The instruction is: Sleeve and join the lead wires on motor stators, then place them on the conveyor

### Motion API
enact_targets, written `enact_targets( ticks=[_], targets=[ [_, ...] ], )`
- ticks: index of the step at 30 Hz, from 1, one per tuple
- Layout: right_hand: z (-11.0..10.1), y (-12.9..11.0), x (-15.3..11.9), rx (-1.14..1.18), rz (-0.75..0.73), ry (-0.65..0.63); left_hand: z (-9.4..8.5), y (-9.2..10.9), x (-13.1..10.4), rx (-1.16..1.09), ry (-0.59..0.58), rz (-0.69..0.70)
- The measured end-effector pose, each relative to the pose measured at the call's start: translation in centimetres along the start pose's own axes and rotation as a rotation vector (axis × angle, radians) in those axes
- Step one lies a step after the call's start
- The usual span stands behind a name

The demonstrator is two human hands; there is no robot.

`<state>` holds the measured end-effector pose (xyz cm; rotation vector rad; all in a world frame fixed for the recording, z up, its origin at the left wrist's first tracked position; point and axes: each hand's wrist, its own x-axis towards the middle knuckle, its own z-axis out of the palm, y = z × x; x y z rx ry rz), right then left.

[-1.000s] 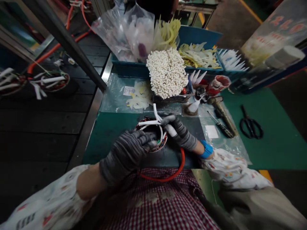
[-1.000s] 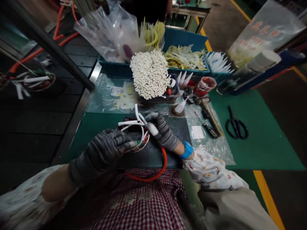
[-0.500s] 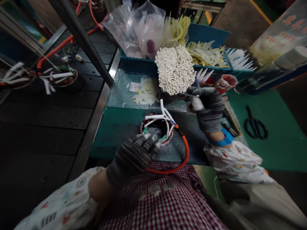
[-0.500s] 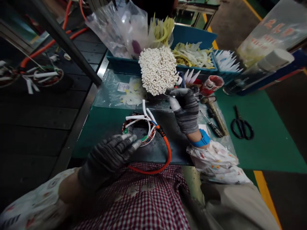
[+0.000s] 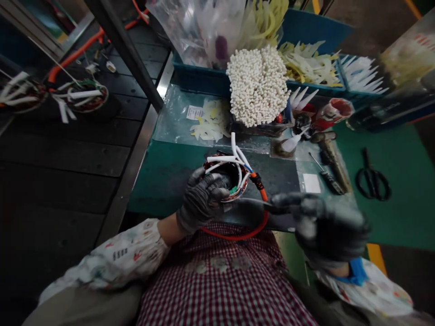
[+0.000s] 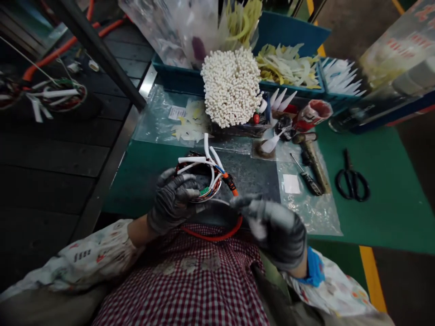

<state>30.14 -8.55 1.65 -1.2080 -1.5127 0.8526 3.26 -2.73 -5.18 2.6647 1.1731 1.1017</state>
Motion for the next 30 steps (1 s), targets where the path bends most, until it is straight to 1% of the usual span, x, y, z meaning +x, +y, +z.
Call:
enact_targets(
  ticks=[1,2,3,4,5,6,7,9,10,12,14,16,17,18,19,20,22,23,25,27,30],
  targets=[
    [-0.4,-0.1,-0.8,0.01,0.049,-0.114,0.2,-0.4,0.1,-0.018,0.011,0.011],
    [-0.7,-0.3,-1.5,0.009,0.062,-0.222,0.3,-0.7,0.2,-0.028,0.017,0.022],
    [-0.9,-0.4,-2.1,0.004,0.04,-0.318,0.4,-0.9,0.2,-0.036,0.018,0.031],
    [-0.8,-0.5,-2.4,-0.011,-0.003,-0.377,0.4,-1.0,0.2,-0.045,0.016,0.041],
    [-0.4,-0.4,-2.5,-0.047,-0.07,-0.382,0.4,-1.2,0.2,-0.059,0.014,0.048],
    [0.2,-0.1,-2.3,-0.101,-0.152,-0.357,0.4,-1.2,0.2,-0.076,0.008,0.05],
    [1.0,0.2,-1.8,-0.17,-0.224,-0.312,0.4,-1.2,0.2,-0.095,0.001,0.051],
    [2.6,1.2,-0.2,-0.306,-0.297,-0.225,0.3,-1.1,0.4,-0.132,0.0,0.047],
    [3.2,1.6,0.8,-0.352,-0.298,-0.211,0.2,-1.0,0.5,-0.152,0.002,0.043],
    [4.0,2.2,3.1,-0.417,-0.259,-0.221,-0.1,-0.8,0.9,-0.188,0.013,0.044],
    [4.4,2.3,4.9,-0.497,-0.196,-0.276,-0.3,-0.6,1.4,-0.226,0.031,0.053],
    [4.8,2.1,6.0,-0.56,-0.152,-0.366,-0.5,-0.4,1.7,-0.261,0.039,0.055],
    [5.0,2.0,6.2,-0.553,-0.142,-0.398,-0.6,-0.4,1.8,-0.272,0.036,0.055],
    [5.3,1.9,6.4,-0.509,-0.13,-0.404,-0.6,-0.4,1.9,-0.277,0.03,0.052],
    [5.5,1.8,6.4,-0.429,-0.106,-0.379,-0.7,-0.5,1.9,-0.277,0.023,0.052],
    [5.7,1.6,6.5,-0.319,-0.071,-0.322,-0.7,-0.5,1.9,-0.275,0.021,0.058],
    [5.6,1.2,6.6,-0.082,0.04,-0.221,-0.7,-0.5,2.0,-0.275,0.023,0.067],
    [5.4,0.9,6.7,0.016,0.1,-0.216,-0.7,-0.6,2.0,-0.277,0.026,0.07],
    [4.7,0.4,6.9,0.139,0.198,-0.289,-0.9,-0.6,2.1,-0.275,0.015,0.071],
    [4.0,0.3,7.0,0.172,0.25,-0.371,-1.0,-0.7,2.0,-0.267,-0.012,0.062],
    [3.6,0.7,6.7,0.158,0.259,-0.345,-1.1,-1.0,1.9,-0.269,-0.065,0.053]
  ],
)
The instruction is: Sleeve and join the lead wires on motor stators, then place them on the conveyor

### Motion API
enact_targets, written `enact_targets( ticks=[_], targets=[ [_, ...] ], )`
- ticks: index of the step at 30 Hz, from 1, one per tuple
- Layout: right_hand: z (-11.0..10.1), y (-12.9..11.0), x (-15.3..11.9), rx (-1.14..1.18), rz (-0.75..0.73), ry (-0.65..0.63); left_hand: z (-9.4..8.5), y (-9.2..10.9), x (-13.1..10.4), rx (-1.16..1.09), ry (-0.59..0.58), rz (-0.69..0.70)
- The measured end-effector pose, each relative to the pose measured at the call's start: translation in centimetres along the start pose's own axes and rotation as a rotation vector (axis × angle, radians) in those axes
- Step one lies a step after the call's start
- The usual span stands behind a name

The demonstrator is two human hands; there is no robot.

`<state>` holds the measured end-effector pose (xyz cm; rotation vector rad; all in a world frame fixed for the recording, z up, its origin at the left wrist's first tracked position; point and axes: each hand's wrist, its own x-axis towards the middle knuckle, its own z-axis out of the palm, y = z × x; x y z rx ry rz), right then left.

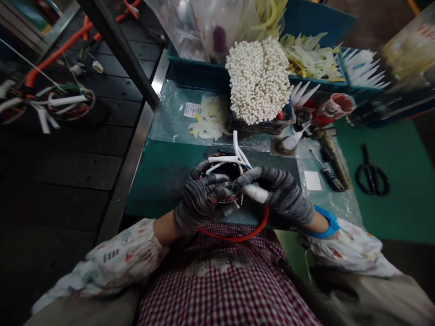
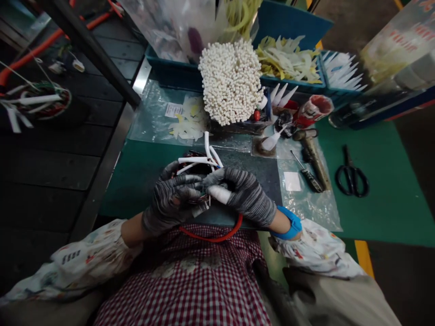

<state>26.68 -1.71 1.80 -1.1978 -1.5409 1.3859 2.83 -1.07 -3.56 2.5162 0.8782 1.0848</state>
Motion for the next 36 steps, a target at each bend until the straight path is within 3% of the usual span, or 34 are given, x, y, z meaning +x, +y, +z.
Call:
enact_targets(
  ticks=[5,10,13,15,18,21,23,25,30,32,36],
  targets=[
    [0.4,1.3,-0.1,-0.044,-0.061,-0.047,0.2,-0.4,-0.3,0.01,-0.007,0.007],
    [0.1,3.7,-0.4,-0.164,-0.423,-0.241,0.1,0.0,-0.1,-0.003,0.003,-0.015],
    [-0.2,5.3,-1.1,-0.237,-0.449,-0.197,0.0,0.2,-0.1,-0.003,0.004,-0.022],
    [-0.4,5.5,-1.6,-0.339,-0.492,-0.191,-0.1,0.4,-0.1,-0.006,0.004,-0.031],
    [0.0,4.3,-2.0,-0.405,-0.597,-0.311,0.0,0.4,-0.1,-0.008,-0.009,-0.058],
    [1.6,2.5,-0.9,-0.375,-0.452,-0.317,0.1,0.3,0.0,-0.009,-0.016,-0.064],
    [2.7,1.8,0.8,-0.405,-0.345,-0.182,0.2,0.3,0.3,-0.001,-0.016,-0.05],
    [3.1,1.6,2.7,-0.446,-0.345,-0.014,0.0,0.1,0.5,0.028,-0.02,-0.035],
    [1.2,2.1,3.8,-0.492,-0.415,0.363,-1.6,-0.7,-0.2,0.148,-0.137,0.103],
    [0.3,2.9,3.0,-0.501,-0.367,0.361,-2.5,-1.2,-0.7,0.242,-0.142,0.15],
    [-0.8,4.9,3.1,-0.504,-0.225,0.083,-4.6,-2.1,0.2,0.302,-0.216,0.287]
  ],
)
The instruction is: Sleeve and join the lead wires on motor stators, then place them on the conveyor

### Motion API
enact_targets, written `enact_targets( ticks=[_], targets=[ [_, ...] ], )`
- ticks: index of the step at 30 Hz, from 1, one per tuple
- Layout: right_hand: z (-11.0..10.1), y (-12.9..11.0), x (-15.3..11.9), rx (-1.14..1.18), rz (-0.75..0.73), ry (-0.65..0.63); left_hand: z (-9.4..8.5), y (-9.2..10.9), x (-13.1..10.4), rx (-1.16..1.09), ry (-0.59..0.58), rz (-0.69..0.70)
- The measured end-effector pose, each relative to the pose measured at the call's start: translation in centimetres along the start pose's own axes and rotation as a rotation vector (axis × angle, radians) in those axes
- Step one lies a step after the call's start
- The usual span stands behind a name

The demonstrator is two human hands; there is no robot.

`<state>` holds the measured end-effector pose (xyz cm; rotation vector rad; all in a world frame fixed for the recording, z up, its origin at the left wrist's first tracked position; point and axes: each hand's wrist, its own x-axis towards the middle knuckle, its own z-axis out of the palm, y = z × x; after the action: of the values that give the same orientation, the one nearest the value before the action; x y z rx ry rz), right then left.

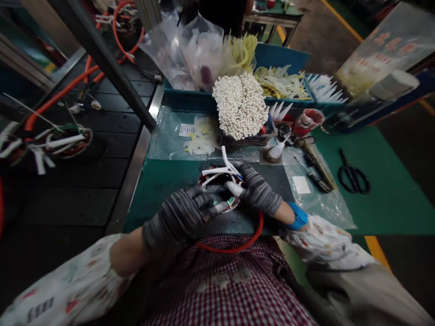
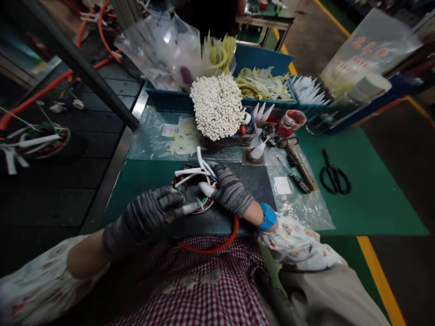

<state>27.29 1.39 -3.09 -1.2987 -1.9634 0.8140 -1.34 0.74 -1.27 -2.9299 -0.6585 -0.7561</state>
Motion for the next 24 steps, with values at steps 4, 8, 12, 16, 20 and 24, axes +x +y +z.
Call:
enact_targets(
  ticks=[4,8,12,16,20,24],
  targets=[
    [-0.7,0.8,4.1,0.011,-0.099,-0.207,-2.4,-1.3,1.7,0.072,-0.078,0.164],
    [-0.8,0.3,8.4,0.054,-0.236,-0.379,-3.6,-0.5,1.3,0.178,-0.074,0.166],
    [-0.6,0.9,7.4,-0.015,-0.259,-0.136,-2.1,0.6,-0.9,0.184,0.002,0.047],
    [-2.9,3.1,4.7,-0.168,-0.151,0.323,0.3,-0.4,-1.6,0.121,0.07,-0.005],
    [-5.2,5.2,5.5,-0.485,-0.061,0.565,1.9,-1.5,-1.5,0.064,0.153,0.077],
    [-5.4,6.1,8.0,-0.559,-0.016,0.57,3.1,0.6,-1.7,0.105,0.217,-0.07]
  ],
)
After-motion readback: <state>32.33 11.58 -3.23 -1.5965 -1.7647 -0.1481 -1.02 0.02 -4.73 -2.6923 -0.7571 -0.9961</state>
